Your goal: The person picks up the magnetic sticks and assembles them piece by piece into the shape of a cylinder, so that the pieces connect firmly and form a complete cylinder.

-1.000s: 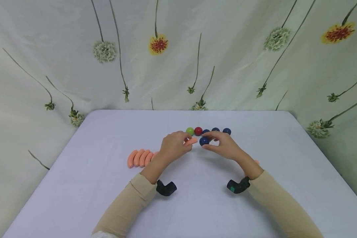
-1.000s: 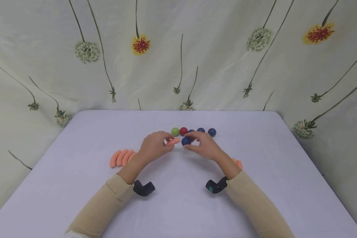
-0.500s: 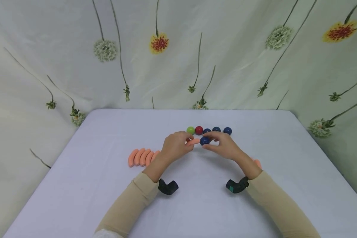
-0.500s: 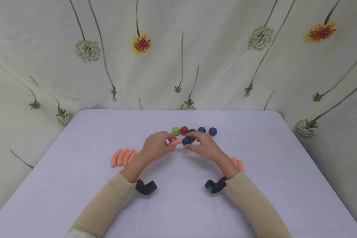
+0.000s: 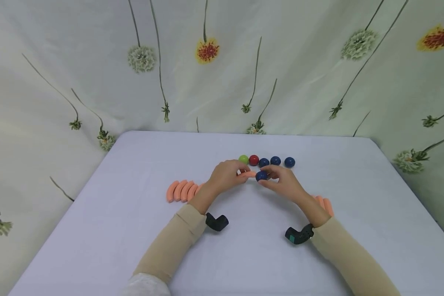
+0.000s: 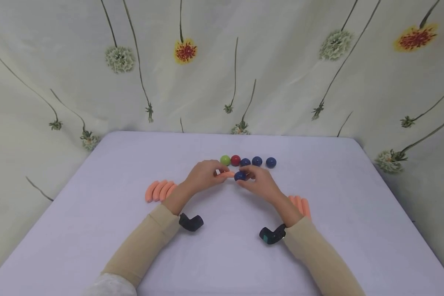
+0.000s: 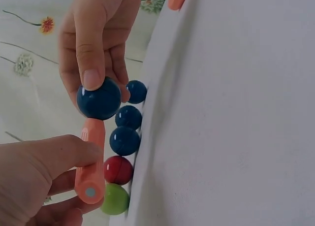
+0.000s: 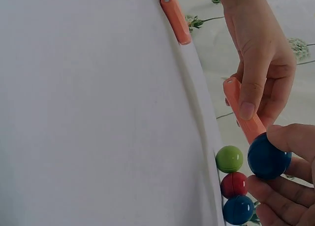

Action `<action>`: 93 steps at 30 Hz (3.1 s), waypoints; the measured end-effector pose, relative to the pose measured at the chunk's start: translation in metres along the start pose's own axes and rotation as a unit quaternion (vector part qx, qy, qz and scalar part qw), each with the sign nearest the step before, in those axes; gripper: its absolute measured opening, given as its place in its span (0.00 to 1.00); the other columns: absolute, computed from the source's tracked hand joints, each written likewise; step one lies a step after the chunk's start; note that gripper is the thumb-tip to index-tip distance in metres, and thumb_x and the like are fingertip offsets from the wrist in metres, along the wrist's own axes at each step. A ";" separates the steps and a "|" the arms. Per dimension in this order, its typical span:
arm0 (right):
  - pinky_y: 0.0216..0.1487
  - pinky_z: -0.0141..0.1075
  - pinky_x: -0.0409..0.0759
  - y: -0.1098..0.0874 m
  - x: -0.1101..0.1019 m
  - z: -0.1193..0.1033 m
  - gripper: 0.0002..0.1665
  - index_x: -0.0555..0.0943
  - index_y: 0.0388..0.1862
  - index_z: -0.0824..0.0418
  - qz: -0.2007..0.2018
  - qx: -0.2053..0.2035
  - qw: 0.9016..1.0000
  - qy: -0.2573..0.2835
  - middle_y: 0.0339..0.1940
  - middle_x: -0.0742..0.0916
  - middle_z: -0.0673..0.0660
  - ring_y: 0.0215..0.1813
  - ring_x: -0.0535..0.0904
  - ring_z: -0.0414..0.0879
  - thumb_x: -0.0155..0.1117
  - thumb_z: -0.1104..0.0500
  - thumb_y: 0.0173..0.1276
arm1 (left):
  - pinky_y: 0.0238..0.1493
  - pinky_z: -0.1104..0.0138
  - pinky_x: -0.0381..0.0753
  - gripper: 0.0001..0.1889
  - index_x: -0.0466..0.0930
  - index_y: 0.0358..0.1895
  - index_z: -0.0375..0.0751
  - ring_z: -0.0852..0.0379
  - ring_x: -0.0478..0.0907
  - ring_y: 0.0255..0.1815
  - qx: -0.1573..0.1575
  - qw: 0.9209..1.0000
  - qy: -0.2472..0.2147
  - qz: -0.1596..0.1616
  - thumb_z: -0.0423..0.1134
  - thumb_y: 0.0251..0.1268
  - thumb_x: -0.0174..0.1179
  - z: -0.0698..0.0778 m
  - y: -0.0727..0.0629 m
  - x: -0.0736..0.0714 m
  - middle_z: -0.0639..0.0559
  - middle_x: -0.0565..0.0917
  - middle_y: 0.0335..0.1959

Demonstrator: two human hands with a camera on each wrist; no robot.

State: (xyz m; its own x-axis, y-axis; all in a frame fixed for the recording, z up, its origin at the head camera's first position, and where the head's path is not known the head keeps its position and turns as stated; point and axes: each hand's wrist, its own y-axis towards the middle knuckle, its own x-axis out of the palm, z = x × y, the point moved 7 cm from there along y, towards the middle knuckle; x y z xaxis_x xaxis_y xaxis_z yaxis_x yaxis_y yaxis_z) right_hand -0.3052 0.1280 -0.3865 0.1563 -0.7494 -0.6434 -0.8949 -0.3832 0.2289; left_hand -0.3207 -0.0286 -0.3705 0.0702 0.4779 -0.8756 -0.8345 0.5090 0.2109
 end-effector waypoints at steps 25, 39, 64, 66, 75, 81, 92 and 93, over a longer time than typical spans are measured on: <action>0.44 0.41 0.80 -0.014 0.008 0.017 0.23 0.79 0.55 0.69 0.016 0.067 0.997 0.027 0.47 0.85 0.62 0.43 0.82 0.52 0.70 0.61 0.62 | 0.44 0.64 0.76 0.13 0.86 0.49 0.45 0.58 0.76 0.37 0.007 0.998 0.007 -0.060 0.44 0.64 0.65 -0.005 0.024 0.022 0.55 0.86 0.41; 0.37 0.36 0.77 -0.021 0.014 0.023 0.20 0.81 0.46 0.67 0.013 0.074 0.997 0.009 0.34 0.85 0.55 0.35 0.79 0.45 0.73 0.59 0.59 | 0.51 0.63 0.76 0.11 0.86 0.49 0.43 0.56 0.79 0.47 0.022 0.996 -0.020 -0.086 0.40 0.65 0.64 0.000 0.024 0.033 0.53 0.85 0.46; 0.34 0.33 0.74 -0.023 0.022 0.027 0.19 0.80 0.42 0.64 0.028 0.075 0.997 0.022 0.31 0.84 0.52 0.32 0.75 0.43 0.75 0.55 0.58 | 0.50 0.63 0.77 0.14 0.84 0.53 0.42 0.56 0.79 0.46 0.045 0.996 0.038 -0.067 0.40 0.68 0.62 -0.005 0.021 0.043 0.52 0.85 0.48; 0.33 0.33 0.74 -0.023 0.022 0.027 0.19 0.80 0.42 0.64 0.028 0.073 0.997 0.021 0.31 0.84 0.52 0.31 0.75 0.43 0.75 0.55 0.58 | 0.53 0.61 0.76 0.14 0.83 0.53 0.41 0.53 0.79 0.50 0.058 0.996 0.047 -0.051 0.39 0.67 0.62 -0.006 0.018 0.040 0.50 0.84 0.50; 0.34 0.35 0.74 -0.024 0.021 0.029 0.20 0.80 0.44 0.65 0.023 0.089 0.996 0.019 0.32 0.83 0.52 0.32 0.75 0.44 0.75 0.54 0.59 | 0.62 0.57 0.70 0.13 0.84 0.52 0.44 0.50 0.75 0.59 -0.004 0.996 0.041 -0.073 0.40 0.68 0.61 -0.022 -0.006 0.021 0.50 0.83 0.53; 0.34 0.35 0.73 -0.024 0.020 0.030 0.20 0.80 0.44 0.64 0.022 0.096 0.995 0.020 0.32 0.83 0.52 0.32 0.75 0.44 0.75 0.54 0.59 | 0.59 0.56 0.72 0.13 0.84 0.52 0.43 0.50 0.77 0.56 -0.001 0.997 0.046 -0.056 0.41 0.68 0.60 -0.024 -0.027 0.004 0.49 0.83 0.51; 0.35 0.34 0.73 -0.026 0.020 0.031 0.20 0.80 0.45 0.64 0.022 0.092 0.995 0.023 0.33 0.83 0.53 0.33 0.75 0.44 0.74 0.55 0.59 | 0.44 0.56 0.78 0.12 0.85 0.48 0.40 0.49 0.80 0.45 -0.095 0.994 0.046 0.040 0.34 0.64 0.59 -0.053 -0.071 -0.033 0.48 0.83 0.43; 0.34 0.34 0.73 -0.026 0.020 0.031 0.20 0.80 0.45 0.64 0.023 0.091 0.995 0.023 0.33 0.83 0.53 0.33 0.75 0.45 0.74 0.55 0.59 | 0.42 0.57 0.79 0.12 0.85 0.48 0.40 0.50 0.80 0.43 -0.107 0.992 0.044 0.044 0.33 0.64 0.59 -0.056 -0.074 -0.035 0.48 0.83 0.42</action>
State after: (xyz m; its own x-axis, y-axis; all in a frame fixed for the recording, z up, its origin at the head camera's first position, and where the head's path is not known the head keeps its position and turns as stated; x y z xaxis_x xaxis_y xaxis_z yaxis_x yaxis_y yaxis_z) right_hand -0.2922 0.1394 -0.4284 0.1290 -0.7890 -0.6007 -0.9616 -0.2475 0.1186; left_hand -0.2919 -0.1233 -0.3799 -0.0487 0.4452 -0.8941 -0.9329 0.2995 0.2000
